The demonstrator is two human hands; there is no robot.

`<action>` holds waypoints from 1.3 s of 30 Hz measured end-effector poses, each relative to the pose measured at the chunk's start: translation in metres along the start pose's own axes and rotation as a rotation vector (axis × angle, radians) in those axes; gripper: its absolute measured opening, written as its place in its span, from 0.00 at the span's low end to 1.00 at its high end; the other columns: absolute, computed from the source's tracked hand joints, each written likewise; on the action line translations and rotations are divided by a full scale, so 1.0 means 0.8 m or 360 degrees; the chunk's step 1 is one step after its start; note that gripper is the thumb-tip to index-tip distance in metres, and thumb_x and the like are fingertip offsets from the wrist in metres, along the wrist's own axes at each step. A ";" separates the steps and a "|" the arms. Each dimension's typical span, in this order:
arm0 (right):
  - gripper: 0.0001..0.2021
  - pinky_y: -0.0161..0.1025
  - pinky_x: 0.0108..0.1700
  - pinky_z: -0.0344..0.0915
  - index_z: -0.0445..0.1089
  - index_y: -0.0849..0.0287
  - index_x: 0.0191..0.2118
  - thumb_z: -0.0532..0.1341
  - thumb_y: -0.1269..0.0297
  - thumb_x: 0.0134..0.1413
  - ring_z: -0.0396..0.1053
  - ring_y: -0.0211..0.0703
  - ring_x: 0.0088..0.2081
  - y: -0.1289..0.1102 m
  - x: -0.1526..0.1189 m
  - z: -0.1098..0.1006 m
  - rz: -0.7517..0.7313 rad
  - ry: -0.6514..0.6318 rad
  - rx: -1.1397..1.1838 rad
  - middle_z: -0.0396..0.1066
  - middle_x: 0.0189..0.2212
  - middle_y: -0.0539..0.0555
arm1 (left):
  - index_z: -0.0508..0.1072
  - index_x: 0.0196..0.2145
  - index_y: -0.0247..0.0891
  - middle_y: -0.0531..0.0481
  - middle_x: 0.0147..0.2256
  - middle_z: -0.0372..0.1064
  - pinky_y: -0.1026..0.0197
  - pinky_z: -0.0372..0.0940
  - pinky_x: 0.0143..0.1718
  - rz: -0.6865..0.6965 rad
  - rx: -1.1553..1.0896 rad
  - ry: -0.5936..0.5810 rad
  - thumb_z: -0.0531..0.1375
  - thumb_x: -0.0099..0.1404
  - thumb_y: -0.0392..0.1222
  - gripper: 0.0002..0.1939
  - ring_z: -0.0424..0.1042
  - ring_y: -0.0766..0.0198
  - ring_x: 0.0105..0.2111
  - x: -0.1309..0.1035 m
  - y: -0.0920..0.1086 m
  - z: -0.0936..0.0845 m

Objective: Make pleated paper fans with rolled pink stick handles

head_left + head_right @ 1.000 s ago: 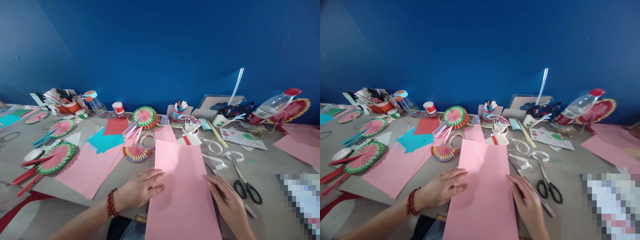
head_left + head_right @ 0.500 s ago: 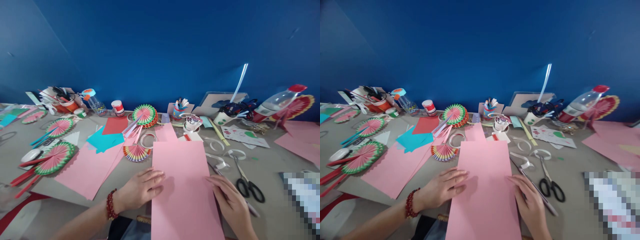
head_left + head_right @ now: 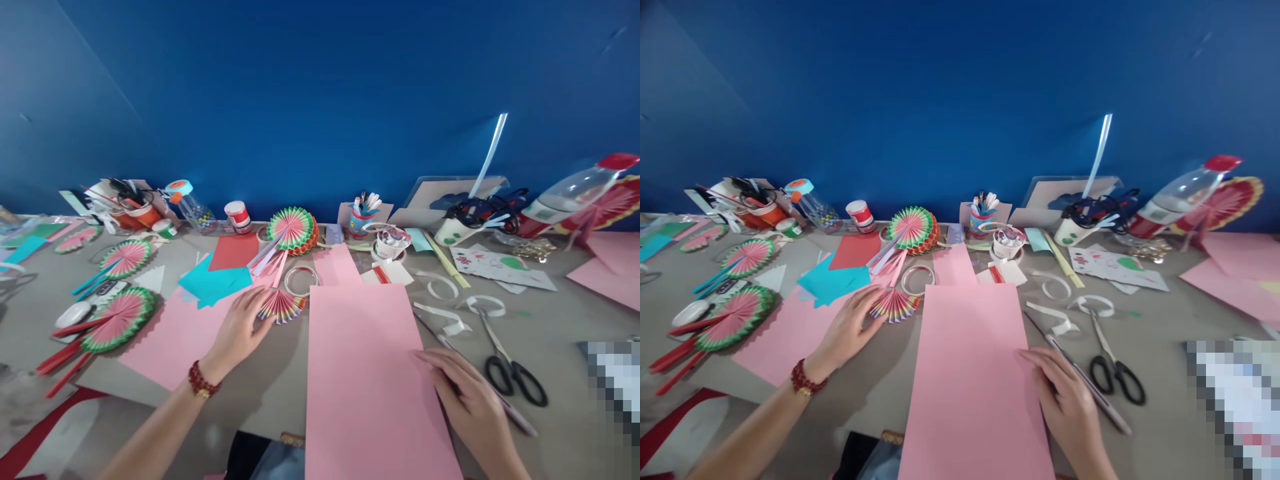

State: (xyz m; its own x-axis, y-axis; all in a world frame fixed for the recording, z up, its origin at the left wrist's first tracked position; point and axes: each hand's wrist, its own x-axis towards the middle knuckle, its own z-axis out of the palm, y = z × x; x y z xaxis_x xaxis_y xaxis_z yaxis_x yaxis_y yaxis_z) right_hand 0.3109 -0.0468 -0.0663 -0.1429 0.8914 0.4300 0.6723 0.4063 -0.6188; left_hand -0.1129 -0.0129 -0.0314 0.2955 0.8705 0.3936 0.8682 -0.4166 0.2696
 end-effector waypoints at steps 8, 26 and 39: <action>0.13 0.41 0.44 0.73 0.78 0.51 0.39 0.55 0.65 0.62 0.77 0.48 0.41 -0.011 0.001 -0.003 -0.0039 0.0037 -0.0037 0.77 0.39 0.55 | 0.47 0.70 0.42 0.38 0.66 0.56 0.38 0.54 0.63 -0.0053 0.0087 -0.0154 0.60 0.68 0.55 0.41 0.57 0.43 0.64 0.003 -0.012 0.006; 0.16 0.44 0.47 0.73 0.76 0.55 0.45 0.52 0.72 0.62 0.74 0.48 0.47 -0.021 0.001 -0.006 -0.0067 -0.0092 -0.0192 0.74 0.46 0.58 | 0.60 0.64 0.44 0.42 0.66 0.57 0.37 0.40 0.69 0.0961 -0.0267 -0.0936 0.66 0.61 0.50 0.36 0.51 0.48 0.68 -0.046 0.100 0.000; 0.21 0.54 0.65 0.61 0.68 0.50 0.61 0.53 0.66 0.65 0.68 0.53 0.60 -0.037 -0.055 -0.064 -0.0192 -0.0851 0.0184 0.72 0.56 0.56 | 0.74 0.52 0.41 0.43 0.48 0.77 0.58 0.68 0.52 0.0080 -0.1247 -0.0541 0.50 0.74 0.36 0.16 0.75 0.59 0.50 -0.059 0.115 -0.001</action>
State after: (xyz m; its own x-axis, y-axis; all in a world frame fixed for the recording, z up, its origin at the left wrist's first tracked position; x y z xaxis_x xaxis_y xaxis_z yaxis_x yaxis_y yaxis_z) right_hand 0.3346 -0.1079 -0.0332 -0.5829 0.8025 0.1275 0.5485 0.5043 -0.6670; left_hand -0.0474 -0.0921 -0.0245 0.5388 0.8251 0.1701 0.3616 -0.4089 0.8379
